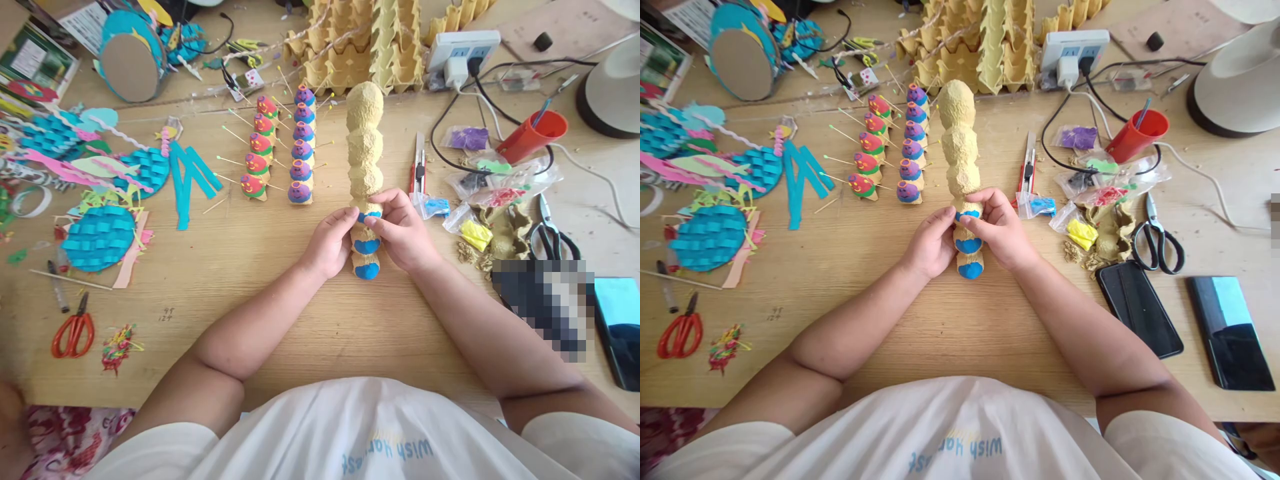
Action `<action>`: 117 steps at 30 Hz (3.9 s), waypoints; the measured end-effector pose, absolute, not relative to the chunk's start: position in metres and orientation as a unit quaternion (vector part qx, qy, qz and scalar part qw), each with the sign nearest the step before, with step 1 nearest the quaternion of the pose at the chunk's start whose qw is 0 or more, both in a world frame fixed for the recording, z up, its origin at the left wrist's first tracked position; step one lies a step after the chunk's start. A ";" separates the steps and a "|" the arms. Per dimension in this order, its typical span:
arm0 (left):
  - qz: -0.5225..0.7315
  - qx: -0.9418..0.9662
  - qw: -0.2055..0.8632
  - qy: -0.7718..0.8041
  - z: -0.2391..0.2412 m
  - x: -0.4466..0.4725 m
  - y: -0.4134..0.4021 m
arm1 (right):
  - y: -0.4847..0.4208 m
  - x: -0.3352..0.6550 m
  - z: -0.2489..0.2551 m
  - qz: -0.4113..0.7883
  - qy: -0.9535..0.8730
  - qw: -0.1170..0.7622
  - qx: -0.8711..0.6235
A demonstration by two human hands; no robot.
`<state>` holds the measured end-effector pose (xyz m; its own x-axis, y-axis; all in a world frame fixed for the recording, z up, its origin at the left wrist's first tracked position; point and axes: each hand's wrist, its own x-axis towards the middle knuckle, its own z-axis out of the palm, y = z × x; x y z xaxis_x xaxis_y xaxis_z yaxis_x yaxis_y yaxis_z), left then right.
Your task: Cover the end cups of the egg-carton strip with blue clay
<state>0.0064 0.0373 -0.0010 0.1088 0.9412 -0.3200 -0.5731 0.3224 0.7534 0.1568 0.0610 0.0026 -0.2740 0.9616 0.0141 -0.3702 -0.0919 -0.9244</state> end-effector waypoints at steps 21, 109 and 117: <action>0.555 0.232 0.706 0.374 -0.002 0.009 0.035 | 0.060 0.155 -0.002 0.655 -0.426 0.527 -0.334; 0.547 0.236 0.718 0.360 0.003 0.006 0.033 | 0.056 0.157 -0.003 0.590 -0.489 0.525 -0.371; 0.552 0.246 0.705 0.371 0.001 0.003 0.032 | 0.057 0.157 -0.005 0.594 -0.505 0.518 -0.352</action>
<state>0.0029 0.0323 0.0010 0.1150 0.9607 -0.2528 -0.5957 0.2703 0.7564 0.1565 0.0566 -0.0051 -0.2161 0.9707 0.1047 -0.2587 0.0465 -0.9648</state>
